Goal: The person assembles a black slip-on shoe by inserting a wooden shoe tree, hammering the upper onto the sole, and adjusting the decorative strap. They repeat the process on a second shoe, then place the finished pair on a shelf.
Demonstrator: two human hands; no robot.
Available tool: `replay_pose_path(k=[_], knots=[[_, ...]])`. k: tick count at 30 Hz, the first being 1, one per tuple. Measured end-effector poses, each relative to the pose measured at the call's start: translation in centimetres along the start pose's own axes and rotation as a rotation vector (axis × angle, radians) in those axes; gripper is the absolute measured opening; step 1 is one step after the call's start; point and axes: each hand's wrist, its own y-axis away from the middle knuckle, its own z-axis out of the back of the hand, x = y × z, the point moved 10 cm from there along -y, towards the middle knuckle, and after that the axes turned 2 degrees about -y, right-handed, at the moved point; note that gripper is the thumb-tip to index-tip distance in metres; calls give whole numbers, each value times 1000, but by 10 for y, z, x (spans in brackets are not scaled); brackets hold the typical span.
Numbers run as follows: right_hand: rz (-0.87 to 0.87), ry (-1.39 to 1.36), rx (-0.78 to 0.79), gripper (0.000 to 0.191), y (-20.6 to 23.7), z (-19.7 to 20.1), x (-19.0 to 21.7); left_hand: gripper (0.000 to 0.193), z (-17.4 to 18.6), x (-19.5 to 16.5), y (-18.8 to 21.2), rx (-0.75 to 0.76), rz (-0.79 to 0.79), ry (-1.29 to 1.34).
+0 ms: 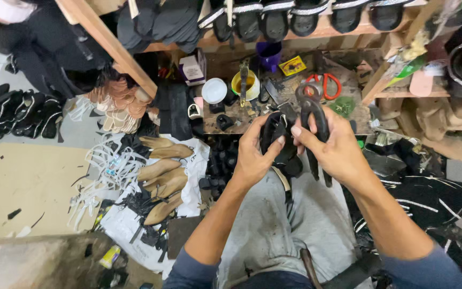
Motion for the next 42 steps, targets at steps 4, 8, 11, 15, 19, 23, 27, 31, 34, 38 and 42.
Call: replay_pose_path(k=[4, 8, 11, 15, 19, 23, 27, 31, 34, 38, 42], knots=[[-238, -216, 368, 12, 44, 2, -16, 48, -8, -4, 12, 28, -55, 37], [-479, -294, 500, 15, 75, -8, -43, 58, -23, -10, 26, 133, -49, 124], [-572, -393, 451, 21, 79, -10, -46, 54, -25, -24, 33, 137, -110, 18], [-677, -645, 500, 24, 92, -4, -24, 52, -33, -46, 44, 193, -262, -227], [-711, 105, 465, 23, 95, 31, -29, 52, -40, -47, 48, 225, -272, -181], [-590, 375, 320, 26, 85, 19, -32, 53, -29, -25, 43, 125, -123, -24], [-180, 444, 138, 24, 62, -22, -34, 58, -14, -20, 38, 66, -134, -90], [-443, 161, 210, 23, 62, -9, -59, 56, -14, -26, 33, 41, -141, -105], [-734, -250, 377, 27, 62, 0, -39, 56, -24, -44, 36, -11, -208, -179], [-283, 710, 603, 23, 46, 7, 14, 57, -33, -53, 41, -81, -193, -211], [-15, 968, 400, 29, 53, -7, 18, 59, -26, -41, 39, -107, -124, -100]])
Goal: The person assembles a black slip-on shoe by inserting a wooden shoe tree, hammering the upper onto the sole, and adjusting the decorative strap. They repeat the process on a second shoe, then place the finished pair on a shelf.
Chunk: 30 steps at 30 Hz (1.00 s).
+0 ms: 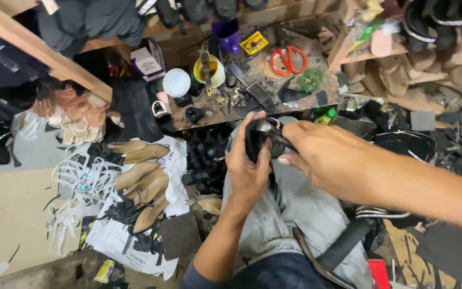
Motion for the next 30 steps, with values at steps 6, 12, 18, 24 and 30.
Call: replay_pose_path(k=[6, 12, 18, 24, 30], knots=[[-13, -169, -298, 29, -25, -43, -7, 61, 17, 14, -3, -45, 34, -51], [218, -196, -84, 22, -19, 0, 14, 58, 15, 19, -10, -119, 34, -3], [47, -347, -293, 24, -21, 19, 0, 60, 16, 12, -11, -127, -16, 15], [175, -296, -678, 28, -35, 20, -2, 52, 8, 11, -12, -42, 51, -79], [214, -90, -702, 30, -31, 9, 5, 52, 6, -2, -2, -88, -54, -134]])
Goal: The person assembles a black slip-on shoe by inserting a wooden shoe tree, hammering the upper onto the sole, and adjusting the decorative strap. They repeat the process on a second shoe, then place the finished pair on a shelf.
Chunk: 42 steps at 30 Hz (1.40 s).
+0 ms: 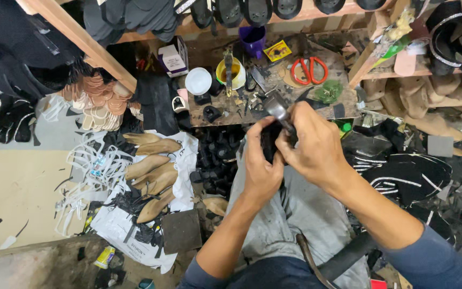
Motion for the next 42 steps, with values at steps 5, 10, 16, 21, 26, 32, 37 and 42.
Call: replay_pose_path(k=[5, 10, 16, 21, 26, 32, 37, 42], knots=[[-48, -12, -14, 27, -6, 9, -8, 58, -4, 3, -4, 9, 21, -4], [-664, -718, 353, 20, 35, 1, -46, 57, 7, 5, -5, 5, 59, 39], [-592, -192, 726, 25, 76, -6, -34, 66, -7, -6, 10, 75, -4, 41], [-772, -564, 699, 21, 74, -6, -22, 62, -14, -12, 22, 114, -7, 28], [-229, 185, 811, 22, 43, 17, 11, 58, -13, -28, 23, 212, -45, 5], [-214, 185, 706, 33, 39, -10, 12, 48, 11, -14, 11, 384, 156, 279], [-238, 68, 473, 30, 56, -41, -7, 47, 12, 4, -4, 502, 199, 265], [129, 263, 576, 33, 61, -28, 1, 58, 6, -7, -5, 522, 66, 127]])
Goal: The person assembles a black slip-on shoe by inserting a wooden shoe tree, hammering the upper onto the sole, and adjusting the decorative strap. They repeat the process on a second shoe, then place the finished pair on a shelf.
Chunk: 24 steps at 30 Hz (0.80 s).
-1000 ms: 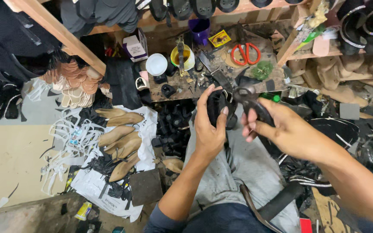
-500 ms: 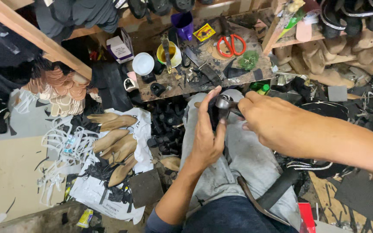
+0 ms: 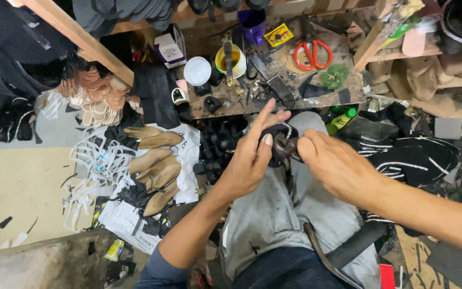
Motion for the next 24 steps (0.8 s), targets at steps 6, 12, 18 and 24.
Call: replay_pose_path(k=[6, 12, 18, 24], knots=[[-181, -409, 347, 23, 5, 14, -6, 71, -9, -9, 2, 19, -49, -111], [-427, -718, -211, 29, 3, 36, -5, 71, -3, -8, 6, -42, -52, -108], [-103, -437, -641, 35, -2, 35, 1, 72, -12, -6, 5, -41, -30, -63], [-167, -388, -562, 31, -12, 52, 3, 70, -6, -3, 5, -82, -13, -73]])
